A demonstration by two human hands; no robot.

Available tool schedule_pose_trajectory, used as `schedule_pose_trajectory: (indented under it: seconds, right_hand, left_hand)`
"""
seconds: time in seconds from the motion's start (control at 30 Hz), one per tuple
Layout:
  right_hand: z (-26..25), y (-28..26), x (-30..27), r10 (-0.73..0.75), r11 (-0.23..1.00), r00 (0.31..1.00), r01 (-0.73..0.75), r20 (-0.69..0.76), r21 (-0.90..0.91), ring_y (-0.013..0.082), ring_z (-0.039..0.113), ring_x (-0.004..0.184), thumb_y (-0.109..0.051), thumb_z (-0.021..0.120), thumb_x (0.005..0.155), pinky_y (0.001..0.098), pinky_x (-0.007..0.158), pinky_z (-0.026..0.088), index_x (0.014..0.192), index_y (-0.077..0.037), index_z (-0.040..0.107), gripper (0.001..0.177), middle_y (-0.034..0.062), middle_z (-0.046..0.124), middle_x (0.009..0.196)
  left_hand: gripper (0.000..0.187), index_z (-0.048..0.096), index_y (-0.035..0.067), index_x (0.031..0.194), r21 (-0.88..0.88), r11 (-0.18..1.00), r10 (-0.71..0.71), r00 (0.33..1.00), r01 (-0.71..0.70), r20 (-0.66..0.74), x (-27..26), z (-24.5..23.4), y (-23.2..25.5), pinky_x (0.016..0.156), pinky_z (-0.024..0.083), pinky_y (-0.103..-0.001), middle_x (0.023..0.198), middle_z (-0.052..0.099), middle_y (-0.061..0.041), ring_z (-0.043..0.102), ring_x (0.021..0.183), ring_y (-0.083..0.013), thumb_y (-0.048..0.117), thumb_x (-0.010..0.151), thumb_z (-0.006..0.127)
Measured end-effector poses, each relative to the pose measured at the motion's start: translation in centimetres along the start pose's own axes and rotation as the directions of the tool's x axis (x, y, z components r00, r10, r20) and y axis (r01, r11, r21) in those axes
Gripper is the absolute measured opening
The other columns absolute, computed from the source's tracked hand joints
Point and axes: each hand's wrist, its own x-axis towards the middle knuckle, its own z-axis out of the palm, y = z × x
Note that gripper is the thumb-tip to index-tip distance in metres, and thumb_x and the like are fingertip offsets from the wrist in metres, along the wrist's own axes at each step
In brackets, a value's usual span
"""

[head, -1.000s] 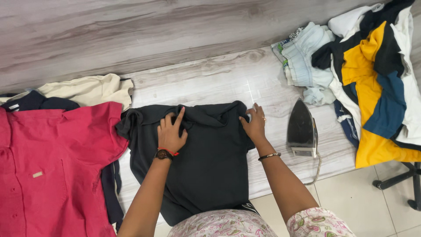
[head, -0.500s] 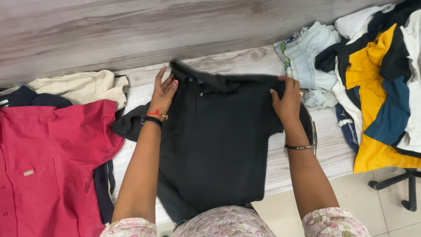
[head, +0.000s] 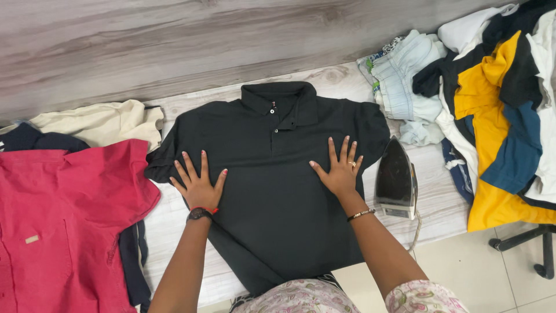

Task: The person irons a red button-down shirt, a black polo shirt, and a yellow t-shirt on a flat surface. They use a steam iron to smooth the fabric, adjusting the garments and flipping them over as needed to ensure all sides are pressed.

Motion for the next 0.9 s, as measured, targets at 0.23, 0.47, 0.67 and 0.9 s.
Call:
schedule_pose_trajectory:
  seconds: [0.23, 0.47, 0.67, 0.9]
  right_hand:
    - [-2.1, -1.3, 13.1, -0.052, 0.997, 0.991, 0.044, 0.12, 0.069, 0.0439, -0.006, 0.155, -0.076, 0.056, 0.084, 0.0682, 0.118, 0.003, 0.163, -0.027, 0.022, 0.098, 0.0218, -0.003, 0.169]
    - [-2.7, -3.8, 1.6, -0.157, 0.93, 0.942, 0.242, -0.297, 0.275, 0.0462, 0.022, 0.156, -0.032, 0.061, 0.102, 0.0595, 0.125, 0.02, 0.156, -0.01, 0.044, 0.061, 0.0246, 0.025, 0.169]
    - [-0.2, -2.1, -11.8, -0.093, 0.995, 0.976, 0.096, -0.199, 0.005, 0.0412, 0.02, 0.153, -0.052, 0.059, 0.092, 0.0609, 0.118, 0.021, 0.155, -0.017, 0.043, 0.074, 0.0237, 0.027, 0.163]
    - [1.1, -0.8, 4.8, -0.251, 0.967, 0.927, 0.253, -0.279, -0.027, 0.0428, 0.025, 0.154, -0.056, 0.062, 0.097, 0.0603, 0.121, 0.02, 0.15, -0.014, 0.05, 0.069, 0.0238, 0.034, 0.162]
  left_hand:
    - [0.087, 0.021, 0.033, 0.161, -0.108, 0.986, -0.098, 0.965, 0.127, 0.244, 13.8, 1.3, -1.3, 0.116, 0.006, -0.068, 0.17, 0.002, -0.015, 0.002, 0.155, -0.0424, 0.068, 0.089, 0.055]
    - [0.069, 0.04, 0.013, 0.157, -0.24, 0.97, 0.061, 0.996, -0.044, 0.065, 1.2, 0.7, 5.8, 0.121, 0.018, -0.063, 0.168, 0.018, -0.023, 0.013, 0.155, -0.0475, 0.047, 0.099, 0.056]
    - [0.086, 0.035, 0.036, 0.155, 0.056, 0.998, 0.011, 0.998, -0.014, 0.057, -9.6, -0.6, 5.9, 0.113, 0.009, -0.075, 0.167, 0.01, -0.022, 0.006, 0.153, -0.0461, 0.076, 0.081, 0.055]
    - [0.096, 0.032, 0.042, 0.158, -0.063, 0.998, 0.012, 0.984, -0.001, 0.176, 4.9, 0.5, 6.9, 0.112, 0.0, -0.076, 0.17, -0.001, -0.019, -0.005, 0.154, -0.0454, 0.081, 0.076, 0.062]
